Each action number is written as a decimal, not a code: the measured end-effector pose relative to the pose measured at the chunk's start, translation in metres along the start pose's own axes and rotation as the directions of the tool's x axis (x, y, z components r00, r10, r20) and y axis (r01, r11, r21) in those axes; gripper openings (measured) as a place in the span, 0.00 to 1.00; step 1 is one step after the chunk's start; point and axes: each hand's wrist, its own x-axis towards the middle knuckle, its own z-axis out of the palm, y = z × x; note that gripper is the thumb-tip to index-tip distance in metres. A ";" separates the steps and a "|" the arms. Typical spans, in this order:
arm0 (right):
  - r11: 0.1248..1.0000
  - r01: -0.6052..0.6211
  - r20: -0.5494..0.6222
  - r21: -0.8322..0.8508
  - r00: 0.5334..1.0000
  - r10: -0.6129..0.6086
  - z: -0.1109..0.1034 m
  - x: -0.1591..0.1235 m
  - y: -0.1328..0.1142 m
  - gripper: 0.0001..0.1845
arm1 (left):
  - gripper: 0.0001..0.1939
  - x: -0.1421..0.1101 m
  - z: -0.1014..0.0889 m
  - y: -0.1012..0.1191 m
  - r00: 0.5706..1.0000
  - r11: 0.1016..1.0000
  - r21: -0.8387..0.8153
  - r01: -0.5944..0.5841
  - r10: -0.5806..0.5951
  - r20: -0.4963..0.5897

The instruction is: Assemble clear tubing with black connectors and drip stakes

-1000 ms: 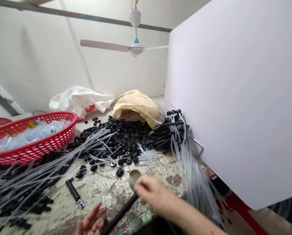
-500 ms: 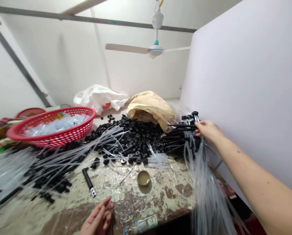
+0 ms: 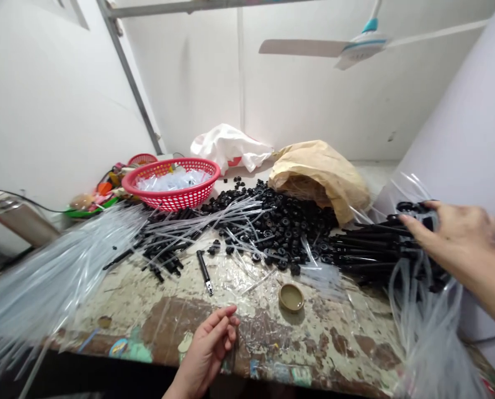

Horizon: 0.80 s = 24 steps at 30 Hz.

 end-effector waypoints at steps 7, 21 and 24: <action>0.937 0.269 0.437 0.224 0.831 -0.343 0.109 -0.078 -0.168 0.14 | 0.12 0.000 -0.002 -0.002 1.000 1.000 -0.005 -0.018 0.018 0.017; 0.936 0.334 0.765 0.115 0.571 -0.298 0.258 -0.159 -0.254 0.07 | 0.15 0.003 -0.013 -0.011 0.998 0.997 -0.073 -0.007 0.012 0.068; 0.917 0.388 0.771 0.097 0.553 -0.315 0.252 -0.152 -0.246 0.10 | 0.16 0.006 -0.014 -0.011 0.995 0.995 -0.094 0.019 -0.010 0.097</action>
